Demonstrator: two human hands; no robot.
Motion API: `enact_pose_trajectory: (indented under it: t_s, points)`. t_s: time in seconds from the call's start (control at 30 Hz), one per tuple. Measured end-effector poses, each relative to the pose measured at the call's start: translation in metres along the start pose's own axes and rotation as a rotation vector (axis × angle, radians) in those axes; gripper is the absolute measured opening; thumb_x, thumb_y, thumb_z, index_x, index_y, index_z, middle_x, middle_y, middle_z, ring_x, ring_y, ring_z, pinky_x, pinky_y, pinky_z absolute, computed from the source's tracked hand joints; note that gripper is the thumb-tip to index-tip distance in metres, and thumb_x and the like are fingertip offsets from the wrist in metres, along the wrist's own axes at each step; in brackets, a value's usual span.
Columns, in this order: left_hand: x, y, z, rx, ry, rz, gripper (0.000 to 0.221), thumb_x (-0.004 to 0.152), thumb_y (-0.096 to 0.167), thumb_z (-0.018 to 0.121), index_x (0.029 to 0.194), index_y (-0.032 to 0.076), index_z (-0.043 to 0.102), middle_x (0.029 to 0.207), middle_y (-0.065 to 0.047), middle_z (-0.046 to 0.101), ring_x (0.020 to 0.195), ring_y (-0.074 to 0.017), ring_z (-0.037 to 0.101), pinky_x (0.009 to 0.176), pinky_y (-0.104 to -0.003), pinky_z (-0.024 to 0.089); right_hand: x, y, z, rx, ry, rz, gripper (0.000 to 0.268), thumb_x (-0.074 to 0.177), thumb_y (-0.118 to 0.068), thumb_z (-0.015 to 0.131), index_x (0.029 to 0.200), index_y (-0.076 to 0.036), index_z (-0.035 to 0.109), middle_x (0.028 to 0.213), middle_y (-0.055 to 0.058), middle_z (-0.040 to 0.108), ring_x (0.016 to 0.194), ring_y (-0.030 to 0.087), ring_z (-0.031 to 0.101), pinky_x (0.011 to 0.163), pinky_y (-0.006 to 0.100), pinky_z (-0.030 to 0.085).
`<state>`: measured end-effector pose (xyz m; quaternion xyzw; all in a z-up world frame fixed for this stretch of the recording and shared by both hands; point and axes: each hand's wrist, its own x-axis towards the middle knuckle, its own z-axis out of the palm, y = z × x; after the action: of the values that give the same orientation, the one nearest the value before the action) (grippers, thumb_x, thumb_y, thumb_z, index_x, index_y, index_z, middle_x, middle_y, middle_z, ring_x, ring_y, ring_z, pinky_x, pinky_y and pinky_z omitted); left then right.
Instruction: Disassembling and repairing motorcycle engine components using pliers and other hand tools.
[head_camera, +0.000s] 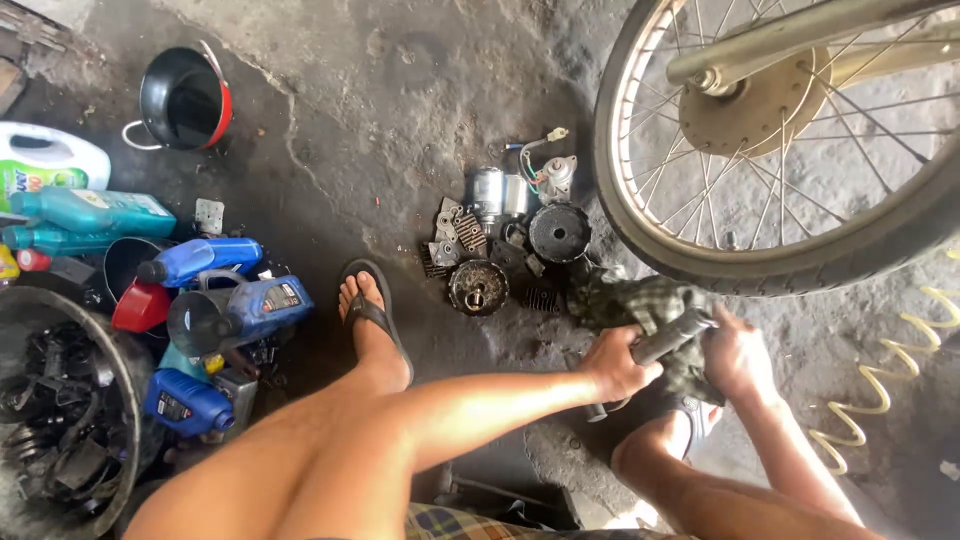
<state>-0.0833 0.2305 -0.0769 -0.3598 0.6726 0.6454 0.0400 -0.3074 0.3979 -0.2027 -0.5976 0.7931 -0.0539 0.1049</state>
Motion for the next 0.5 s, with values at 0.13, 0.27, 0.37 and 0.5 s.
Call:
enact_pose_trajectory:
  t_s: [0.13,0.27,0.37,0.5]
  points:
    - [0.008,-0.03,0.012,-0.177,0.128,0.01,0.019,0.078,0.014,0.069,0.095,0.005,0.067,0.072,-0.009,0.067,0.062,-0.0207,0.065,0.062,-0.038,0.054,0.02,-0.029,-0.081,0.135,-0.145,0.541,0.023,0.102,-0.016,0.058,0.122,-0.005,0.058,0.104,0.026,0.07,0.094,0.045,0.068,0.087,0.054,0.055]
    - [0.021,-0.044,0.019,-0.481,0.348,-0.218,0.015,0.081,0.017,0.066,0.092,0.007,0.069,0.075,-0.007,0.072,0.066,-0.0219,0.069,0.06,-0.039,0.056,0.01,-0.001,-0.048,-0.581,0.327,0.387,0.077,0.065,-0.032,0.069,0.135,-0.006,0.055,0.116,0.025,0.066,0.096,0.043,0.071,0.074,0.055,0.054]
    - [0.027,-0.045,0.017,-0.157,0.352,-0.273,0.03,0.088,0.031,0.076,0.096,0.004,0.068,0.075,-0.012,0.071,0.069,-0.0243,0.071,0.065,-0.04,0.055,0.012,-0.071,-0.1,0.162,0.2,0.499,0.055,0.097,-0.022,0.067,0.146,-0.004,0.051,0.134,0.031,0.056,0.113,0.051,0.06,0.094,0.056,0.051]
    - [0.033,-0.037,0.022,0.078,0.407,-0.072,0.046,0.09,0.03,0.08,0.118,0.001,0.058,0.091,-0.022,0.072,0.086,-0.0376,0.069,0.075,-0.048,0.054,0.001,-0.101,-0.06,0.632,-0.002,0.376,0.057,0.091,-0.033,0.064,0.142,-0.009,0.054,0.13,0.022,0.062,0.113,0.042,0.065,0.095,0.051,0.052]
